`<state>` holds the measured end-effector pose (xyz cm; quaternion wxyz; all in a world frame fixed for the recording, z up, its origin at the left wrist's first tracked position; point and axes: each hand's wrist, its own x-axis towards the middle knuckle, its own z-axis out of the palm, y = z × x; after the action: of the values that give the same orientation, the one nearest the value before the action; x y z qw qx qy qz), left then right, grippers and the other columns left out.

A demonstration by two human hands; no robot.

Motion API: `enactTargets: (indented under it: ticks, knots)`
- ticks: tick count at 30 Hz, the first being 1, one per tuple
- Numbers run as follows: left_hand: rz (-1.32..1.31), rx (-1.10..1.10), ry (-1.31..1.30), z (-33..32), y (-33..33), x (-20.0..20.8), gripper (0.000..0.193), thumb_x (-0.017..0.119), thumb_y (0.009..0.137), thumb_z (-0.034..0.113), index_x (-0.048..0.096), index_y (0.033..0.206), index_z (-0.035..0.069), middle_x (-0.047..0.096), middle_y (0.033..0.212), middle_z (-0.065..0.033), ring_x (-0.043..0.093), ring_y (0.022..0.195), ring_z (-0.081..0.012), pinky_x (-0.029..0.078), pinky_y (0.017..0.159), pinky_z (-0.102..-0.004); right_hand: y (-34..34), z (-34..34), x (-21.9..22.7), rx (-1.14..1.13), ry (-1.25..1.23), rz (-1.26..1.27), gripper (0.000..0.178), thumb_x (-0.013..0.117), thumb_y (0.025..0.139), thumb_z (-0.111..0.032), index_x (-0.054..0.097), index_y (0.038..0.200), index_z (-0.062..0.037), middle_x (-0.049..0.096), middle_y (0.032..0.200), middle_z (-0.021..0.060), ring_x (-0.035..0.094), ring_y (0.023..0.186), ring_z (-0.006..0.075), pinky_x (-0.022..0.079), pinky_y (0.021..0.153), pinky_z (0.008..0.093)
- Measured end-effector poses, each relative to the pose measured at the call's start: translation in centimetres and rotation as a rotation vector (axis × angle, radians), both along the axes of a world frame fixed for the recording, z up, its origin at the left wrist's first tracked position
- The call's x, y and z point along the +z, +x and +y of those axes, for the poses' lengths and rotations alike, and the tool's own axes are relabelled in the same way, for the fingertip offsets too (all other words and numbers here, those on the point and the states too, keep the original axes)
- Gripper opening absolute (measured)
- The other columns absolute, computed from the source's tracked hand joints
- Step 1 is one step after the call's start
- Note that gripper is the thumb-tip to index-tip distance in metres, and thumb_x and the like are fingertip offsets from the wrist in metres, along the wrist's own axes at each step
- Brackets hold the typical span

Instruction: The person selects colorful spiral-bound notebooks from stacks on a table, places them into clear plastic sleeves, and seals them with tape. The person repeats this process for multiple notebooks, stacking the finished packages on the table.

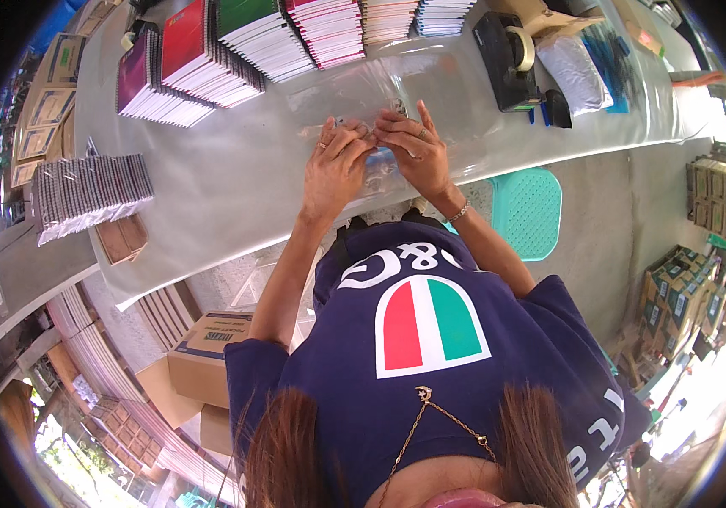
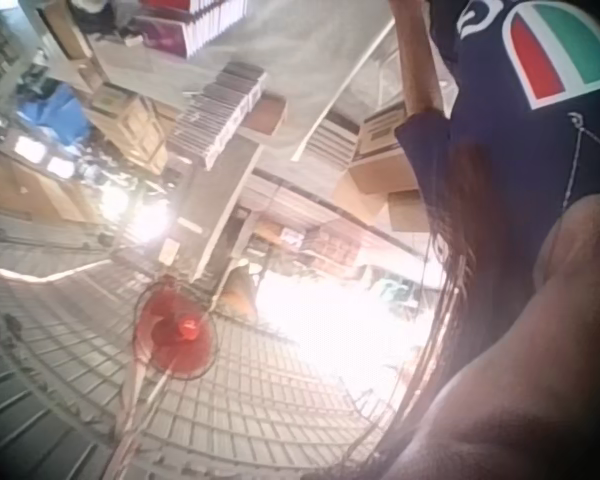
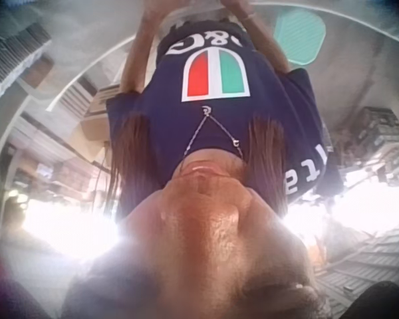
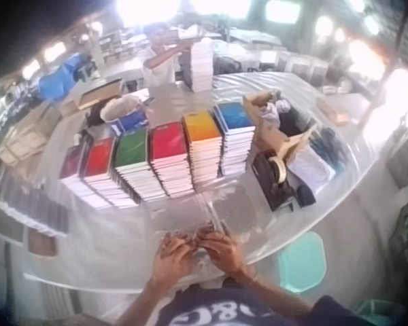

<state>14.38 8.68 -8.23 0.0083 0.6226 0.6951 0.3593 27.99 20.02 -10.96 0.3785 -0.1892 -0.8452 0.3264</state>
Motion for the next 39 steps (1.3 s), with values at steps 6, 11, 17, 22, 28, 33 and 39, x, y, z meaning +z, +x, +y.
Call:
enactTargets:
  ticks: [6,11,17,22,28,33,39]
  knots:
    - [0.098,0.003,0.079,0.3,0.1,-1.3,0.018,0.068,0.077,0.000,0.069,0.092,0.010,0.064,0.102,-0.0017,0.062,0.107,-0.0221,0.044,0.105,-0.0441,0.6,0.1,0.9,-0.025,0.003,-0.017,0.025,0.068,0.077,0.005,0.072,0.097,-0.0081,0.068,0.109,0.0038,0.057,0.120,0.0214,0.028,0.115,0.0425]
    - [0.111,0.022,0.144,0.1,0.6,-1.8,0.026,0.065,0.071,-0.002,0.068,0.093,0.012,0.062,0.101,-0.0015,0.061,0.106,-0.0223,0.047,0.103,-0.0421,7.9,10.3,2.0,-0.579,0.210,-0.050,0.030,0.071,0.082,-0.010,0.067,0.111,-0.0072,0.063,0.113,0.0112,0.051,0.116,0.0271,0.036,0.102,0.0400]
    - [0.147,-0.007,0.130,0.4,0.6,-1.8,0.028,0.063,0.071,-0.003,0.068,0.094,0.012,0.062,0.105,-0.0039,0.060,0.109,-0.0242,0.048,0.102,-0.0416,17.1,21.7,-3.1,-0.518,-0.868,0.040,0.046,0.069,0.089,-0.040,0.069,0.104,0.0037,0.066,0.081,0.0018,0.059,0.067,0.0061,0.050,0.059,0.0206]
    - [0.150,0.008,0.128,0.1,0.5,-2.4,0.027,0.061,0.075,-0.005,0.070,0.097,0.009,0.063,0.104,-0.0063,0.061,0.107,-0.0269,0.047,0.102,-0.0436,16.7,23.5,-1.5,-0.453,-0.866,-0.272,0.046,0.077,0.083,-0.039,0.071,0.097,0.0039,0.066,0.080,0.0004,0.059,0.069,0.0068,0.052,0.063,0.0180]
    - [0.153,-0.013,0.129,0.3,0.2,-2.6,0.027,0.060,0.077,-0.006,0.071,0.097,0.008,0.063,0.104,-0.0080,0.060,0.107,-0.0286,0.045,0.103,-0.0444,16.5,23.5,-0.4,-0.420,-0.975,-0.214,0.039,0.079,0.081,-0.038,0.071,0.091,-0.0017,0.064,0.081,-0.0016,0.056,0.070,0.0050,0.048,0.065,0.0169]
    - [0.123,-0.026,0.156,0.5,0.4,-2.5,0.027,0.059,0.077,-0.007,0.070,0.097,0.007,0.064,0.103,-0.0086,0.060,0.107,-0.0289,0.045,0.103,-0.0453,17.4,22.0,-1.6,-0.359,-0.900,-0.064,0.034,0.072,0.088,-0.033,0.067,0.096,-0.0007,0.064,0.082,0.0006,0.060,0.075,0.0090,0.051,0.071,0.0209]
    - [0.156,-0.028,0.164,0.4,0.1,-2.7,0.022,0.059,0.078,-0.005,0.069,0.094,0.007,0.065,0.100,-0.0080,0.060,0.106,-0.0278,0.046,0.100,-0.0444,18.9,17.2,-1.1,-0.352,-1.062,0.132,0.025,0.062,0.095,-0.025,0.058,0.101,-0.0008,0.061,0.082,0.0032,0.063,0.073,0.0133,0.052,0.066,0.0243]
